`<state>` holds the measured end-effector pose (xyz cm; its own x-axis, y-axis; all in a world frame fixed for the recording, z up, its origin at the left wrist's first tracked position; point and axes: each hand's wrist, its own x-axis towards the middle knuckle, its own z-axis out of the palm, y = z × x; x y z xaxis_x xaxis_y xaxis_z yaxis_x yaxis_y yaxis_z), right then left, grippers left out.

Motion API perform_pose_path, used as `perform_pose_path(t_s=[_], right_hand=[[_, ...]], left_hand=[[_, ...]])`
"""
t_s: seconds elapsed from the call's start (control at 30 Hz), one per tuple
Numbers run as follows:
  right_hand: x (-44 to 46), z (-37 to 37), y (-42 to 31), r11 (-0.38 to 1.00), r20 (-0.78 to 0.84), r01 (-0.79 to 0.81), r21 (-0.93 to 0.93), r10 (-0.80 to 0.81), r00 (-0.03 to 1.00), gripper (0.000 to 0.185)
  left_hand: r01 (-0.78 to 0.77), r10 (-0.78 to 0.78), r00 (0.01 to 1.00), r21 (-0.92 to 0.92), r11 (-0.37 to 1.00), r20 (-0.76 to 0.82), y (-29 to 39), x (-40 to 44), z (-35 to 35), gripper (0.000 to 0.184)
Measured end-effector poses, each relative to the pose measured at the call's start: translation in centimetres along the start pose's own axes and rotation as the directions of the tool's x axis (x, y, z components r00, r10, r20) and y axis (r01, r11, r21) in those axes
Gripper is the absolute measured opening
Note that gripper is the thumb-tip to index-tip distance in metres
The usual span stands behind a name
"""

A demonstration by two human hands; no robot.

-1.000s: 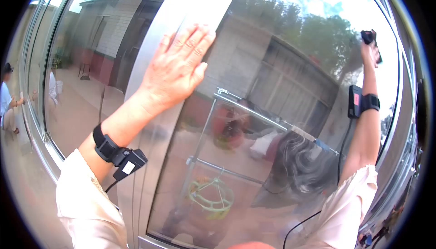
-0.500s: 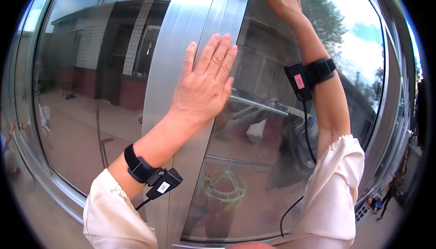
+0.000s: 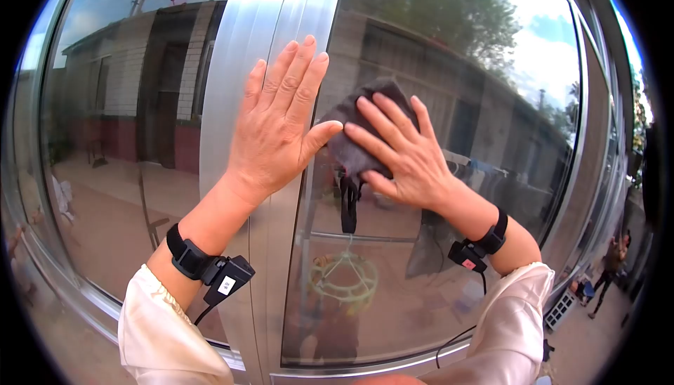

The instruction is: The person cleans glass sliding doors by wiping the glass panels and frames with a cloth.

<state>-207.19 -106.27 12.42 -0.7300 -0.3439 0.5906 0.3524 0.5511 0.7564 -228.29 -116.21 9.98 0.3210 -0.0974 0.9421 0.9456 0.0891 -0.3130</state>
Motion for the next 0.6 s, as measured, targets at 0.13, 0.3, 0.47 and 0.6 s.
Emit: perform_pose_path(t_s=[0.13,0.3,0.47,0.6], right_hand=[[9.2,-2.1,16.0,0.929,-0.358,-0.225,-0.295,0.111,0.927,0.054],[12.2,-4.2,22.2,0.827,-0.324,-0.548,-0.125,0.488,0.811,0.06],[3.6,-1.5,11.7,0.94,-0.354,-0.223,-0.26,0.122,0.927,0.054],[-8.6,0.5,-2.4,0.991,0.069,-0.13,-0.021,0.131,0.989,0.057]], left_hand=[[-0.05,0.038,0.993,0.106,0.993,0.108,0.2,0.0,-0.1,0.063],[-0.061,0.029,0.981,0.161,0.985,0.193,0.5,-0.6,0.1,0.06],[-0.048,0.022,0.984,0.142,0.989,0.179,1.0,0.0,-0.2,0.058],[-0.056,0.027,0.982,0.152,0.987,0.186,1.4,0.0,-0.1,0.057]])
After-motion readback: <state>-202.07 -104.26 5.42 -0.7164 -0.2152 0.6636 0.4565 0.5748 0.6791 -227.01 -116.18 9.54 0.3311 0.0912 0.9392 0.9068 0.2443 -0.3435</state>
